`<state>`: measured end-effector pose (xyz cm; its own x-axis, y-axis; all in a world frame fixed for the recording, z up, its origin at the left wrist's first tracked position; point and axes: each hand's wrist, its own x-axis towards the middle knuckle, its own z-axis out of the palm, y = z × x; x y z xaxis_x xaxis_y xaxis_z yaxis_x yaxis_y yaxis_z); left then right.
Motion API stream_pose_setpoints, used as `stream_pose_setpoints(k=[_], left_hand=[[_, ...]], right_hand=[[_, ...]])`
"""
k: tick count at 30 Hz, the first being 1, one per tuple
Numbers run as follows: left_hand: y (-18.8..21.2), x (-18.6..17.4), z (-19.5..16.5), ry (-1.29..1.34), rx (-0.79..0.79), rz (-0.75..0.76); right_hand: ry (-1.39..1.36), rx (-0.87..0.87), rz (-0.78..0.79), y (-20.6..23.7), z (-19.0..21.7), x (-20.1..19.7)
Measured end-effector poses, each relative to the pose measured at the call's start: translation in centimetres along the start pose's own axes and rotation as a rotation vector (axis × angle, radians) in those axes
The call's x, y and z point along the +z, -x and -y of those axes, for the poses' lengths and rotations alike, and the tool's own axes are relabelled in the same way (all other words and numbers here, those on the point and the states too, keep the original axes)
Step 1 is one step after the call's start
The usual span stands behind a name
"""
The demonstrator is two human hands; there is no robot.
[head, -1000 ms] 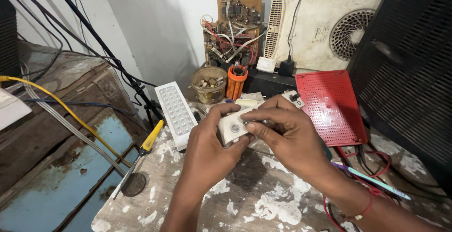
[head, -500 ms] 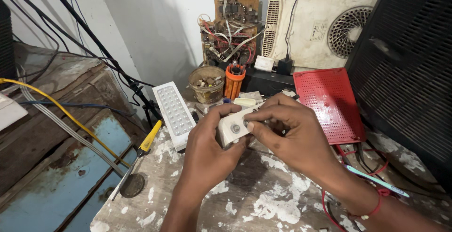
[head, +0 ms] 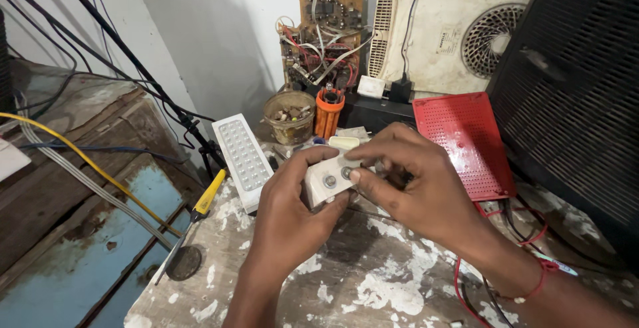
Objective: The person holds a white set-top box style electronics enclosure, unscrews and removes knobs and fasteners from its front panel by hand, opens the case to expose the internal circuit boards, and uses a screwdriver to unscrew components from the green PCB while working over a cluttered repair bench.
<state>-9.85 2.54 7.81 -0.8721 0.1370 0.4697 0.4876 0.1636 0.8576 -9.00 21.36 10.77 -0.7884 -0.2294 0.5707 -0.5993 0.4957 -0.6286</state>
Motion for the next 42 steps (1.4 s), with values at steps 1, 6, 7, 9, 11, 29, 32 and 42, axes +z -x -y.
stream_pose_setpoints(k=[1,6,7,9,11,29,32,42], left_hand=[[-0.01,-0.04,0.0,-0.014,0.025,-0.005],[-0.02,-0.06,0.03,-0.033,0.049,-0.015],[-0.01,-0.04,0.04,-0.027,0.053,-0.016],[0.04,-0.02,0.07,-0.014,0.061,-0.019],[0.09,0.03,0.08,-0.048,0.084,-0.028],[0.07,0.21,0.17,-0.071,0.075,-0.05],[0.15,0.19,0.14,-0.1,0.126,-0.056],[0.19,0.23,-0.17,-0.005,0.043,-0.013]], right_hand=[[0.021,-0.077,0.005,0.01,0.03,-0.1],[0.288,-0.373,-0.029,-0.21,0.0,-0.24],[0.337,-0.439,-0.031,-0.31,-0.04,-0.28],[0.394,-0.482,-0.047,-0.32,-0.01,-0.16],[0.439,-0.519,-0.056,-0.18,0.08,-0.16],[0.112,-0.239,-0.032,0.05,-0.75,-0.14],[0.084,-0.189,-0.024,0.09,-0.68,-0.14],[0.063,-0.054,0.001,-0.28,-0.28,-0.73]])
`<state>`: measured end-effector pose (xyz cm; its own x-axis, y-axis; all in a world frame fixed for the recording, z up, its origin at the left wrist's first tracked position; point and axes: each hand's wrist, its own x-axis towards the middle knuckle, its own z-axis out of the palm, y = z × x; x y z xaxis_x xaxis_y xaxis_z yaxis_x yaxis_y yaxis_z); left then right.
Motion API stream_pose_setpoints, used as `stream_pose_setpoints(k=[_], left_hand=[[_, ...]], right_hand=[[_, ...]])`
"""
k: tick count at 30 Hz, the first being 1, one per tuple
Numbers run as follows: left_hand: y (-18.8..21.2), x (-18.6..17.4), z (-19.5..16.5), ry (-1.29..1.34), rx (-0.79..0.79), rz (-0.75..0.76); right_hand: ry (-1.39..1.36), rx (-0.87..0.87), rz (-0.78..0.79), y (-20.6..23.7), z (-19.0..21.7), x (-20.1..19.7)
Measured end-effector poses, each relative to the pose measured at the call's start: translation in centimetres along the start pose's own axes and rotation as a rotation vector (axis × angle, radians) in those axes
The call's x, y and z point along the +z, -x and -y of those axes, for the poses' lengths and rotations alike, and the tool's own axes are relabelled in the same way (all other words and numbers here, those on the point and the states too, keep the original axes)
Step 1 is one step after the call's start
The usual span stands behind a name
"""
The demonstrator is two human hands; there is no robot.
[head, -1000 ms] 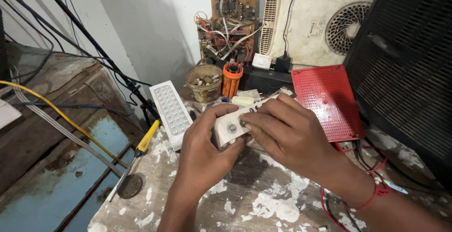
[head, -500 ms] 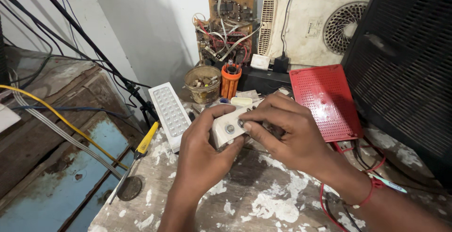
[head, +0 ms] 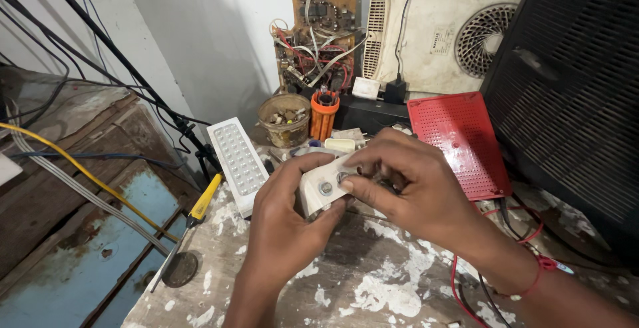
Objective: The person holds a white set-top box style electronics enclosure, unscrews and removes knobs and fasteners from its front panel by hand, opens the case to expose the internal circuit boards, and uses a screwdriver to unscrew components from the green PCB while working over a cluttered repair bench.
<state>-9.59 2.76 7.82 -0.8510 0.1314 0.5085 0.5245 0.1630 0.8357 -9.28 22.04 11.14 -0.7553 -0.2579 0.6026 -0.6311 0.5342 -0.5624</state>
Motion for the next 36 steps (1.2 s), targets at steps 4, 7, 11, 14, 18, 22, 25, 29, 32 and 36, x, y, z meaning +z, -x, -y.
stream_pose_setpoints(k=[4,7,11,14,18,22,25,29,32,36], left_hand=[[0.0,0.0,0.08,-0.085,0.061,-0.022],[0.01,0.0,0.15,-0.096,0.096,-0.025],[0.04,0.04,0.17,-0.111,0.12,-0.025],[0.01,0.1,0.21,-0.105,0.113,-0.022],[-0.01,0.13,0.27,-0.077,0.078,-0.026],[-0.02,0.06,0.24,-0.114,0.125,-0.036],[-0.16,0.08,0.16,-0.125,0.145,-0.03],[-0.17,0.18,0.14,-0.119,0.122,-0.033],[-0.18,0.22,0.23,-0.12,0.12,-0.032],[-0.17,0.16,0.28,-0.124,0.112,-0.035]], right_hand=[[-0.094,-0.074,0.037,-0.04,0.12,0.12],[-0.064,-0.01,0.05,-0.04,0.15,0.05],[-0.059,-0.003,0.063,-0.12,0.19,-0.14],[-0.041,-0.052,0.052,-0.12,0.3,-0.18],[0.014,-0.075,0.033,-0.01,0.45,-0.13],[0.045,-0.093,0.021,-0.05,0.39,-0.03],[0.093,-0.095,0.01,-0.15,0.25,-0.05],[0.061,-0.109,0.01,-0.24,0.11,-0.24],[0.033,-0.107,0.017,-0.27,0.14,-0.53],[0.039,-0.036,0.016,-0.32,0.34,-0.49]])
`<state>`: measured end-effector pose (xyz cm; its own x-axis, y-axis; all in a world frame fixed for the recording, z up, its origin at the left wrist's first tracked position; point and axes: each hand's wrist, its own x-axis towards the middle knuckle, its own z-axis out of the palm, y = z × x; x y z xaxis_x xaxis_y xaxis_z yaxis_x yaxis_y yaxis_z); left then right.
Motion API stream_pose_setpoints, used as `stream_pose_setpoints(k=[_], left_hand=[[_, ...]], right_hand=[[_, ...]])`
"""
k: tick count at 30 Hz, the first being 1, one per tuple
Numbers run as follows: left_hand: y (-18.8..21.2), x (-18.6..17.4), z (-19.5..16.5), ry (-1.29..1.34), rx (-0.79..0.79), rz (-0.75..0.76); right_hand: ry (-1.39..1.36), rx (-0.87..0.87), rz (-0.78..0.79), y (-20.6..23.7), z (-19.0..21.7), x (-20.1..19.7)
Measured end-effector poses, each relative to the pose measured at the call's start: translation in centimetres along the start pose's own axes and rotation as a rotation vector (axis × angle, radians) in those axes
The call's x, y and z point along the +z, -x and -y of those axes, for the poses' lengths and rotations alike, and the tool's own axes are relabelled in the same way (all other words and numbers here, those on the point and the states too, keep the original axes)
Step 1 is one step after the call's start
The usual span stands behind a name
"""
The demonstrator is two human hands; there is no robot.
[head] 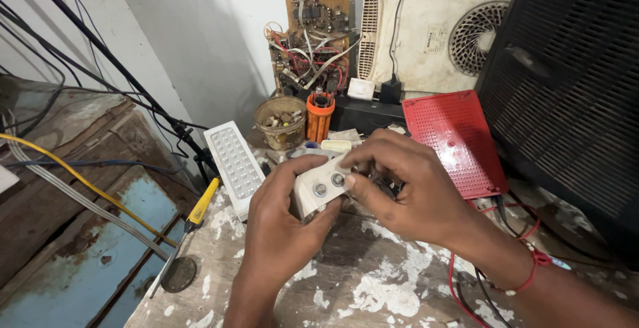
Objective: The person holds a white set-top box style electronics enclosure, unscrews and removes knobs and fasteners from its front panel by hand, opens the case to expose the internal circuit boards, and uses a screwdriver to unscrew components from the green PCB while working over a cluttered repair bench.
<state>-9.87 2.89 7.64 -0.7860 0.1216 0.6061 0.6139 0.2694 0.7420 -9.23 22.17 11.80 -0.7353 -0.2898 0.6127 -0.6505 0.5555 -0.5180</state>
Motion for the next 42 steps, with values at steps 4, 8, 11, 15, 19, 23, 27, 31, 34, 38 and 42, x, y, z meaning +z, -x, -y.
stream_pose_setpoints(k=[4,8,11,15,19,23,27,31,34,38,42], left_hand=[[0.0,-0.1,-0.1,0.035,-0.004,0.005],[0.2,-0.2,-0.2,0.025,0.022,0.002],[0.1,-0.2,-0.3,0.002,-0.002,0.013],[0.0,-0.3,-0.3,0.01,-0.012,0.011],[0.0,-0.4,-0.3,-0.006,0.027,-0.007],[0.0,-0.3,-0.4,0.02,-0.003,0.008],[0.1,-0.3,-0.5,0.002,0.019,0.011],[0.0,-0.3,-0.6,-0.05,0.094,0.006],[0.1,-0.2,-0.6,-0.01,0.012,0.018],[0.0,-0.2,-0.5,-0.011,0.013,0.008],[0.1,-0.1,-0.5,-0.004,0.009,0.015]], right_hand=[[0.035,-0.202,-0.006,0.1,0.1,0.0],[0.02,-0.189,0.027,0.1,-0.2,-0.1],[0.048,-0.171,0.031,0.0,-0.5,0.1],[0.093,-0.205,0.001,-0.1,-0.5,0.1],[0.025,-0.115,-0.022,0.0,-0.4,-0.1],[0.08,-0.256,0.021,0.1,-0.6,0.0],[0.181,-0.265,-0.001,0.2,-1.0,0.6],[0.209,-0.223,-0.005,0.0,-1.4,0.4],[0.057,-0.238,-0.004,0.2,-1.3,0.0],[0.08,-0.287,0.016,0.3,-1.1,0.3],[0.115,-0.189,0.028,0.0,-1.2,0.4]])
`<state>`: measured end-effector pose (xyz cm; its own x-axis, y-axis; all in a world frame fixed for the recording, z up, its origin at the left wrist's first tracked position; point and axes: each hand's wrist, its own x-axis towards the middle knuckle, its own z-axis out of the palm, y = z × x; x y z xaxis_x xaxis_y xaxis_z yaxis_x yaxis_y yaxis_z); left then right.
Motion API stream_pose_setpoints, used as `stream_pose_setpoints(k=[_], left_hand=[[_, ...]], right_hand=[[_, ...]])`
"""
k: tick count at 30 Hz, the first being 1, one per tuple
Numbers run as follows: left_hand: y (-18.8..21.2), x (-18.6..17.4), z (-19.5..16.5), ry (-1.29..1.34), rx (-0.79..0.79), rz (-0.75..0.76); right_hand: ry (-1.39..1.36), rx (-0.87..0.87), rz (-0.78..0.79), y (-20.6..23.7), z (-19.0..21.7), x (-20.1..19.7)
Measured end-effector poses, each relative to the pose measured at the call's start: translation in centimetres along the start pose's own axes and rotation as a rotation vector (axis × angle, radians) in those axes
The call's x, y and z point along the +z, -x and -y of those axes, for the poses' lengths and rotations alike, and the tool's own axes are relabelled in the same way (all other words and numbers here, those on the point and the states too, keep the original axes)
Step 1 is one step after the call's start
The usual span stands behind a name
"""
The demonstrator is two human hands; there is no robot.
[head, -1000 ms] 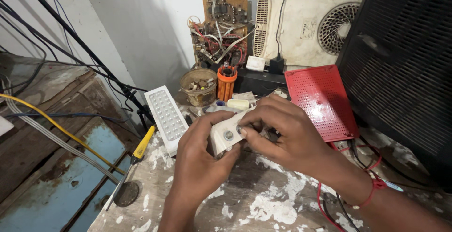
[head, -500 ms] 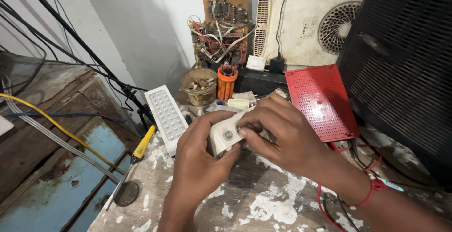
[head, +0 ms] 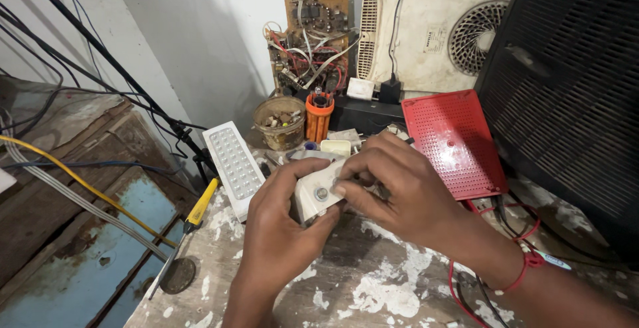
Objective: The person holds a white set-top box style electronics enclosure, unscrews and removes knobs and fasteners from its front panel by hand, opens the case to expose the internal circuit boards, and uses a screwdriver to unscrew components from the green PCB while working over a cluttered repair bench.
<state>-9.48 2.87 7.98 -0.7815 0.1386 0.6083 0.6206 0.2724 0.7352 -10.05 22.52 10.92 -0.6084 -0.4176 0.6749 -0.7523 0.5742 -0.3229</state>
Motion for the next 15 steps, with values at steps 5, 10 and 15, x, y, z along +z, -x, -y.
stream_pose_setpoints(k=[5,10,15], left_hand=[[-0.1,0.25,0.08,0.008,0.031,0.0],[-0.06,0.47,0.11,-0.015,0.045,0.005],[0.07,0.88,0.15,-0.029,0.032,0.016]], right_hand=[[-0.075,-0.048,-0.016,0.28,-0.13,-0.67],[-0.023,-0.043,0.0,0.29,-0.01,-0.32],[-0.037,-0.047,0.0,0.11,0.01,-0.92]])
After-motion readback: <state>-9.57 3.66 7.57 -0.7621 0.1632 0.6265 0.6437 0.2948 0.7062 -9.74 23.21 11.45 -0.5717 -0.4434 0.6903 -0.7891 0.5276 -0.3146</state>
